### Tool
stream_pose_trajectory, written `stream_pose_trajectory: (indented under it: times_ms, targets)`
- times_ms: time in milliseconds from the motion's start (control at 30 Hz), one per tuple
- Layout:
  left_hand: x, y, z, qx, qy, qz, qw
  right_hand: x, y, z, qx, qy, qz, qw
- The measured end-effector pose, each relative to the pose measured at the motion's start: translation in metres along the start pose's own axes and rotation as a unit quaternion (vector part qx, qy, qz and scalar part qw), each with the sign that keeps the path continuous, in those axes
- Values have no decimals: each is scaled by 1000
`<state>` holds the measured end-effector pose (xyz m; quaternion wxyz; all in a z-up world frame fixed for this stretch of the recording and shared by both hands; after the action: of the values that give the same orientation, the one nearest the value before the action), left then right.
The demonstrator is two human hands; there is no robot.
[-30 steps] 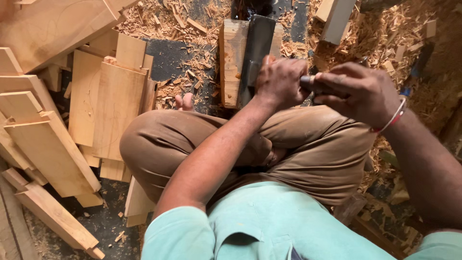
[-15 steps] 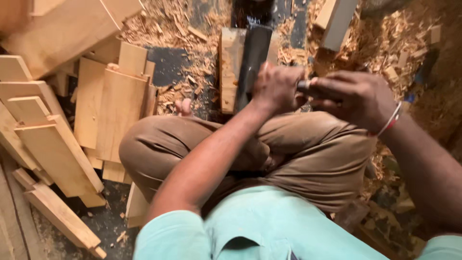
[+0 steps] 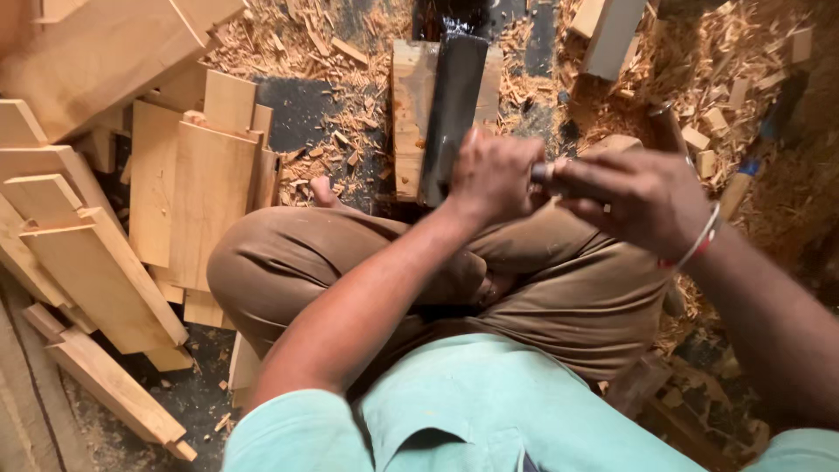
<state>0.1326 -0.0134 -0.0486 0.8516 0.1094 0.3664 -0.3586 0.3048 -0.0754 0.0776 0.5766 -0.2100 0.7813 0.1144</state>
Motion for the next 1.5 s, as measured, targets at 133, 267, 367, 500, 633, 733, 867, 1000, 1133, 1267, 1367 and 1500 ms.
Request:
stream_pose_trajectory:
  times_ms: [133,267,367,500,633,733,867,1000,1133,1267,1367,1500]
  targets:
    - [-1,25,-1,17,46,-39,998,1,8,6,32,-11,7,999]
    - [-18,84,-10,19,16,20,999,-19,34,34,21,-63,43,997]
    - [-22,59,-6,-18,-2,-29,999,-16,34,26,14,-20,22,999]
    - [-9,-8,6,-13,18,-75,997,-11,2,-16,3,30,34,999]
    - [-1,41,-8,61,40,42,996,-3,19,9,32,-15,34,999]
    - [-15,89,-18,18,-11,-40,999,-13,31,41,33,-55,57,996]
    - [-19,48,-8,11,23,-28,999,-2,24,27,15,-21,19,999]
    - [-4,-14,4,-21,-6,-90,996,-7,-6,-22,14,27,17,999]
    - [1,53,-16,127,180,268,938,-8,24,16,49,15,11,999]
    - [-14,85,-22,32,13,-10,999,-14,39,46,17,-57,43,997]
    - [-17,37,-6,24,45,-1,999,0,21,24,11,17,6,1000]
    - [-21,-25,16,-10,-22,-54,998,-4,-8,-28,19,38,12,999]
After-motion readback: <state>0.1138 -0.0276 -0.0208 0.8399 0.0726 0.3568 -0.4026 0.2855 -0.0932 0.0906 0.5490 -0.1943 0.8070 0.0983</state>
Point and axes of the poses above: each hand's wrist, its own y-axis towards the middle knuckle, its own x-axis out of the palm, z = x × y, the point moved 1 cm from there along y, towards the middle knuckle, and after that the axes turned 3 degrees about -x, right-handed, at the moved point
